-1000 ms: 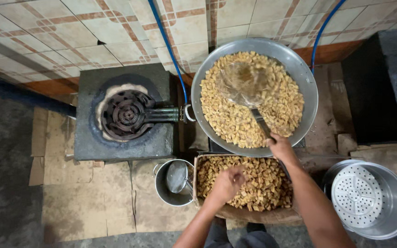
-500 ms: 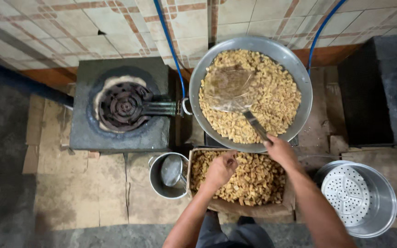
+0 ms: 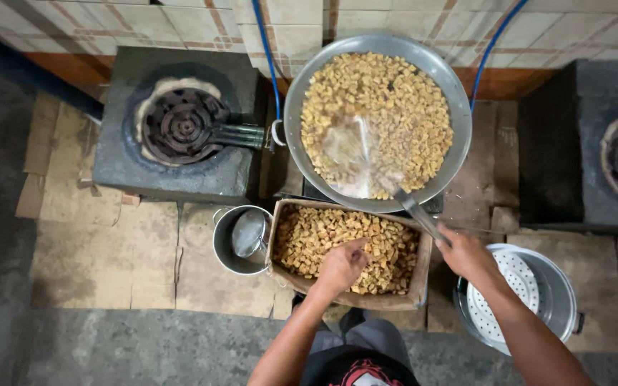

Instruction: The person fries small pieces of food in a large wok, uses a metal strainer to transfer them into a box, and then uses a skimmer to turn the remaining pieces in the oil.

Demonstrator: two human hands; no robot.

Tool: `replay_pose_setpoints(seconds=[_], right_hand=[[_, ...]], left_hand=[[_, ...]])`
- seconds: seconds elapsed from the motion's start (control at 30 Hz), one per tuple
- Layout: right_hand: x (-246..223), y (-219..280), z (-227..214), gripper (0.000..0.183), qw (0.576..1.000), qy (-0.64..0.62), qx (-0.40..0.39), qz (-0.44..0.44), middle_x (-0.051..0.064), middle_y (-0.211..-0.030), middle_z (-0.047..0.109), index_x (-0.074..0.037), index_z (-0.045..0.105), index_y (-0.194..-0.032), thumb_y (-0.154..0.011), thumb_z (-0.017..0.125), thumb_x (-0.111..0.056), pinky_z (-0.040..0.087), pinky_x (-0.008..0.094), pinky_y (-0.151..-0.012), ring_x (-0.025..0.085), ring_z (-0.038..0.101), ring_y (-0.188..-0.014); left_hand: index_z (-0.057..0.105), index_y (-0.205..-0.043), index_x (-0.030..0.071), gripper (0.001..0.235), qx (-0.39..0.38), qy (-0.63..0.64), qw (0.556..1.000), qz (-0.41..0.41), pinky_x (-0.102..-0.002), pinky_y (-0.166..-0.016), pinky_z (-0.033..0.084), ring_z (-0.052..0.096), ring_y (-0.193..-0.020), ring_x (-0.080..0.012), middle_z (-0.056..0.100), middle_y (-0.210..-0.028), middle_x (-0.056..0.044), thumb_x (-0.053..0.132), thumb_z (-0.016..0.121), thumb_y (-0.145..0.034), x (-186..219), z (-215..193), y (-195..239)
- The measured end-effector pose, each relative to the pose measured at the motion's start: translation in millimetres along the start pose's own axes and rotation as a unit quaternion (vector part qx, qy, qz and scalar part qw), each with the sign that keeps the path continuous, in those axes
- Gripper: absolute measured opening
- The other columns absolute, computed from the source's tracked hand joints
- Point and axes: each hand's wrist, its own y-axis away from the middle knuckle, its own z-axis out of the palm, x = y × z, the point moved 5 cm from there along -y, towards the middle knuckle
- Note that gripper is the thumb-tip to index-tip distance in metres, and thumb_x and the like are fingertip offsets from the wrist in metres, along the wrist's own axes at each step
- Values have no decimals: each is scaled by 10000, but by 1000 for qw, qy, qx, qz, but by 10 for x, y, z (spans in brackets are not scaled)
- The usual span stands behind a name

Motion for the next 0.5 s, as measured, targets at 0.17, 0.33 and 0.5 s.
replay_pose_setpoints(seconds=[0.17,0.33,0.5], right_hand=[[136,-56,381,574,995,26,-68,75,242,-912,751,-301,495,-1545,-992,583,-426,576,497,-761,406,738,-797],[492,176,-125,517,994,56,-55,70,196,-938,768,-301,558,-1489,-992,577,-446,590,502,-756,394,759,-828],[850,305,239,537,989,90,-74,97,211,-997,772,-300,551,-1509,-991,585,-436,572,507,-844,417,724,-942]], left_hand=[[684,-1269,78,437,-14,18,1000,-17,-410,-743,564,732,-799,-312,732,-848,-173,262,709,-874,278,81,-4],[688,-1279,65,391,6,64,998,14,-378,-705,573,738,-754,-292,714,-814,-186,219,663,-920,435,161,55],[688,-1280,64,404,-7,46,999,-5,-376,-668,562,702,-674,-301,700,-764,-181,208,662,-903,366,277,163]])
